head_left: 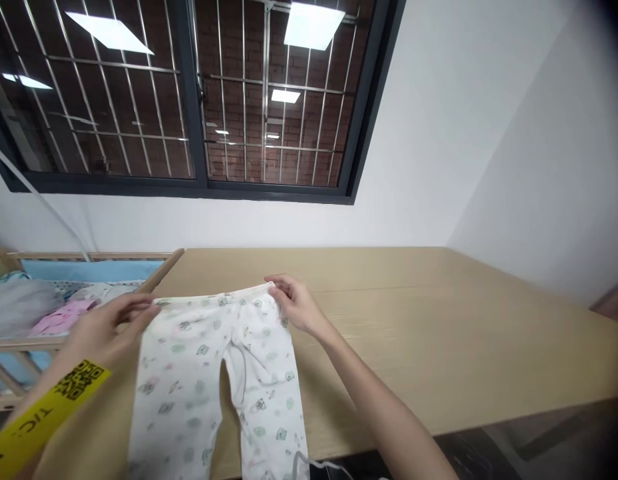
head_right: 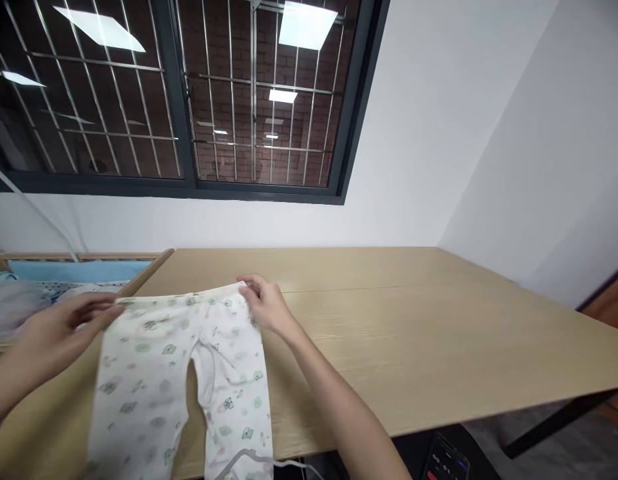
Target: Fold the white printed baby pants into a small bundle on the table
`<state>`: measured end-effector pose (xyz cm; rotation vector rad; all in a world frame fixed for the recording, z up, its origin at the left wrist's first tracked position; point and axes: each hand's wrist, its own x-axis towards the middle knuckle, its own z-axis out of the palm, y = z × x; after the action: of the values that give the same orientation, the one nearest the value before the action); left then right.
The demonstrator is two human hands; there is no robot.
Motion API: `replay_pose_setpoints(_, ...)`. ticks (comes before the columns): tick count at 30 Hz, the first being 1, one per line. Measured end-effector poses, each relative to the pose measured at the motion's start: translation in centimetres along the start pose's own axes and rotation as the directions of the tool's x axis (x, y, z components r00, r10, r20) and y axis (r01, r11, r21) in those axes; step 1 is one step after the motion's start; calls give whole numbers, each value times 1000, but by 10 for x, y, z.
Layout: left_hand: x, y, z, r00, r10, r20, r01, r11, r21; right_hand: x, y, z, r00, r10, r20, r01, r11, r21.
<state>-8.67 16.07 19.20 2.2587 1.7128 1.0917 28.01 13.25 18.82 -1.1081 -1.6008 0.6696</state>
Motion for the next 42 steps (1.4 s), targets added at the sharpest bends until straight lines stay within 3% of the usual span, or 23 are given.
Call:
replay_pose_setpoints(2, 24, 2, 34, 996, 40, 81, -23, 980, -198, 7, 32, -7, 997, 61, -41, -63, 995, -72)
replay_pose_setpoints(5, 47, 2, 94, 963, 71, 261, 5, 959, -283, 13, 85, -13, 988, 135, -75, -148, 966, -213)
replay_pose_setpoints(9, 57, -7, 168, 925, 47, 376, 40, 975, -220, 15, 146, -12, 966, 246, -74, -255, 879, -404)
replay_pose_setpoints(13, 54, -10, 215, 932, 23, 363, 14, 995, -100, 10, 171, -7, 958, 271, -98, -283, 830, -481)
replay_pose_setpoints(17, 37, -4, 224, 960, 153, 236, -151, 988, -24, -5, 161, -5, 984, 164, -64, -169, 776, -607)
replay_pose_setpoints(20, 17, -4, 220, 902, 332, 276, -336, 941, -35, -22, 147, -5, 987, 92, 133, 41, 653, -756)
replay_pose_setpoints(23, -1, -11, 221, 843, 397, 362, -418, 908, -21, -35, 142, -4, 961, 104, 256, 155, 567, -809)
replay_pose_setpoints(26, -6, -18, 230, 835, 356, 420, -410, 911, 42, -37, 150, -5, 958, 77, 277, 194, 539, -820)
replay_pose_setpoints(29, 4, -19, 242, 833, 309, 459, -391, 916, 94, -28, 165, -8, 962, 66, 265, 195, 514, -835)
replay_pose_setpoints(37, 43, 7, 263, 842, 203, 500, -323, 931, 167, 14, 191, -32, 960, 123, 253, 162, 492, -855)
replay_pose_setpoints(39, 48, 13, 266, 841, 196, 504, -315, 935, 163, 21, 194, -40, 959, 126, 254, 155, 518, -841)
replay_pose_setpoints(42, 54, 21, 268, 839, 197, 507, -304, 943, 138, 27, 197, -50, 965, 141, 220, 80, 641, -764)
